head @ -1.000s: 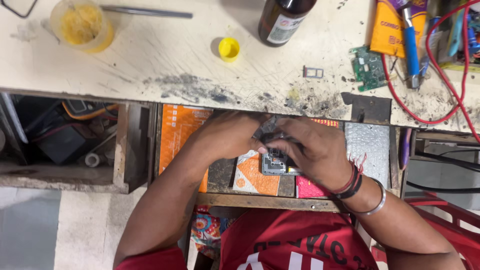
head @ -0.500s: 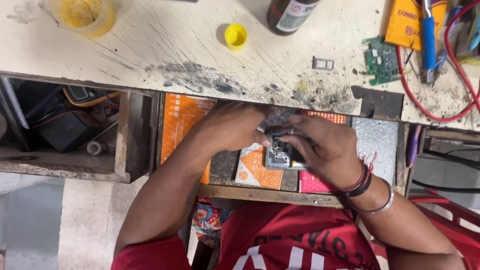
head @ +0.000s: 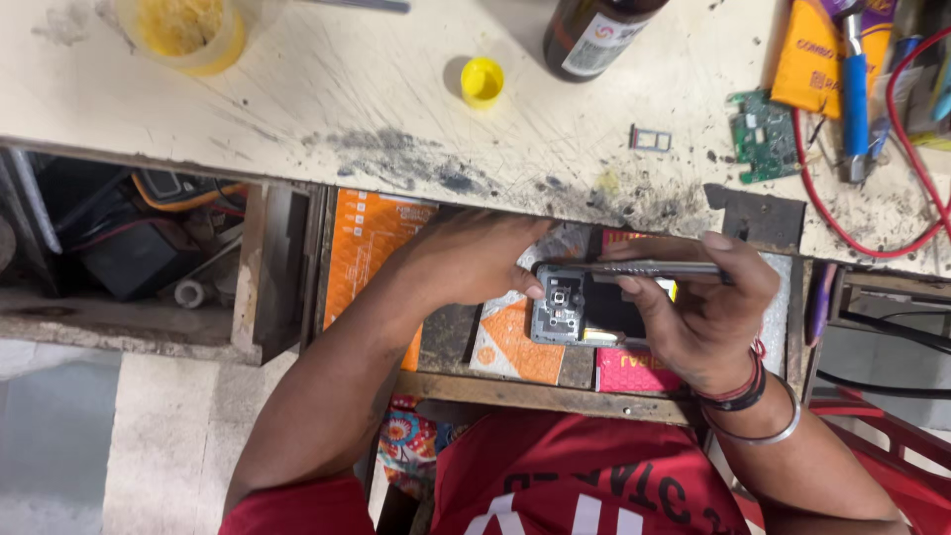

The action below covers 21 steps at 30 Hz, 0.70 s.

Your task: The person works at a cluttered repair bench on a disassembled smartphone. They use a screwdriver to unscrew and pry components from the phone chassis, reposition the phone, and continue working on its internal parts with the screwdriver by hand.

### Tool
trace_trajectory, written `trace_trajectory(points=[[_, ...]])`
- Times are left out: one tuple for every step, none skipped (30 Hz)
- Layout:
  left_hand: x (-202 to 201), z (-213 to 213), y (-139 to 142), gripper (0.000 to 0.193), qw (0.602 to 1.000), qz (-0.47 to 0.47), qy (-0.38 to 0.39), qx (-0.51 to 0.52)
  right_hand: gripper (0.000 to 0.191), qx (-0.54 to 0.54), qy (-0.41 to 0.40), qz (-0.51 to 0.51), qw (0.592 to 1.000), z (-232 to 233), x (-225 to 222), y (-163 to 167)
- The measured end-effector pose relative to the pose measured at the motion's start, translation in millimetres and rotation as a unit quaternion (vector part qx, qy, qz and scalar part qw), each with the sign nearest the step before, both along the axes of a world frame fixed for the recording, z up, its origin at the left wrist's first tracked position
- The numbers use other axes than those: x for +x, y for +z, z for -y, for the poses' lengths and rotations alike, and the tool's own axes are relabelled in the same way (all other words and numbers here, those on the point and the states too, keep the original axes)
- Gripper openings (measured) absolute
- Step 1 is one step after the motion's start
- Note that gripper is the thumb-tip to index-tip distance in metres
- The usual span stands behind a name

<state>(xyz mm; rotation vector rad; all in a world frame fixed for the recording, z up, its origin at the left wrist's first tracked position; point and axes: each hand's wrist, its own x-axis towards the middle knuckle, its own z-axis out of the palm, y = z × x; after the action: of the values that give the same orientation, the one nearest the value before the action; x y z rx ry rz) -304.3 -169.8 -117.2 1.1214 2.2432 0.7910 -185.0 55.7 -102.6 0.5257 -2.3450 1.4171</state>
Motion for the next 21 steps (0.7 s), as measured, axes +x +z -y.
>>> trace_trajectory(points=[[-1.0,-0.4,0.6,0.075,1.000,0.010,-0.002,-0.013,0.073,0.001,-0.019,-0.009,1.000,-2.4,1.0,0.9],[-1.0,-0.7,1.6,0.074,0.999,0.024,-0.004,-0.024,0.074,0.003,-0.037,-0.013,0.999,-5.2,2.5,2.9],[-0.6,-0.9,3.2,0.073,0.999,0.037,-0.005,-0.036,0.073,-0.002,-0.046,-0.018,0.999,-8.6,3.3,5.7],[-0.7,-1.0,5.1,0.073,0.998,0.041,0.003,-0.045,0.071,-0.008,-0.055,-0.028,0.998,-12.6,2.9,8.9],[-0.3,-0.4,7.2,0.073,0.998,0.044,0.011,-0.054,0.069,-0.011,-0.068,-0.035,0.997,-17.8,2.0,13.2],[1.0,0.2,9.2,0.074,0.997,0.050,0.019,-0.064,0.068,-0.014,-0.081,-0.042,0.996,-23.4,0.7,17.3],[2.4,0.7,10.8,0.073,0.997,0.045,0.017,-0.055,0.068,-0.015,-0.100,-0.042,0.994,-31.6,-1.9,22.5],[3.2,1.3,12.1,0.072,0.998,0.037,0.015,-0.048,0.068,-0.018,-0.107,-0.045,0.993,-40.2,-7.5,26.3],[3.3,1.5,12.9,0.071,0.999,0.029,0.013,-0.040,0.068,-0.021,-0.114,-0.047,0.992,-49.1,-13.2,29.7],[3.8,1.5,13.2,0.069,0.999,0.026,0.008,-0.037,0.069,-0.026,-0.111,-0.046,0.992,-59.5,-20.1,33.6],[5.0,1.3,12.9,0.068,0.999,0.025,0.005,-0.034,0.069,-0.021,-0.108,-0.048,0.993,-68.3,-27.7,35.3],[5.7,1.0,12.1,0.067,0.999,0.022,0.002,-0.031,0.069,-0.017,-0.106,-0.050,0.993,-77.0,-35.2,37.2],[5.8,0.3,11.0,0.066,0.999,0.026,-0.001,-0.032,0.069,-0.004,-0.105,-0.059,0.993,-85.1,-46.2,38.0],[6.0,-0.4,9.8,0.066,0.999,0.031,-0.002,-0.033,0.068,-0.006,-0.107,-0.056,0.993,-92.1,-56.3,39.0],[6.6,-0.6,8.5,0.066,0.999,0.038,-0.004,-0.035,0.067,-0.009,-0.108,-0.054,0.993,-98.5,-66.7,40.4],[6.9,-0.9,7.3,0.065,1.000,0.015,-0.008,-0.014,0.066,-0.026,-0.113,-0.038,0.992,-103.2,-76.1,41.3],[6.3,-1.2,6.3,0.065,1.000,-0.008,-0.013,0.006,0.065,-0.028,-0.108,-0.039,0.993,-106.8,-85.3,42.3],[5.7,-1.7,5.7,0.065,0.999,-0.033,-0.018,0.026,0.065,-0.030,-0.103,-0.039,0.993,-109.7,-94.3,43.8],[5.2,-2.3,5.4,0.064,0.999,-0.025,-0.020,0.006,0.066,-0.016,-0.089,-0.052,0.995,-112.4,-102.0,45.7],[4.6,-2.9,5.6,0.063,1.000,-0.016,-0.021,-0.013,0.067,-0.001,-0.074,-0.065,0.995,-114.8,-109.3,48.0],[4.5,-3.4,6.2,0.062,0.999,-0.007,-0.022,-0.032,0.068,0.014,-0.059,-0.077,0.995,-116.7,-116.0,50.2]])
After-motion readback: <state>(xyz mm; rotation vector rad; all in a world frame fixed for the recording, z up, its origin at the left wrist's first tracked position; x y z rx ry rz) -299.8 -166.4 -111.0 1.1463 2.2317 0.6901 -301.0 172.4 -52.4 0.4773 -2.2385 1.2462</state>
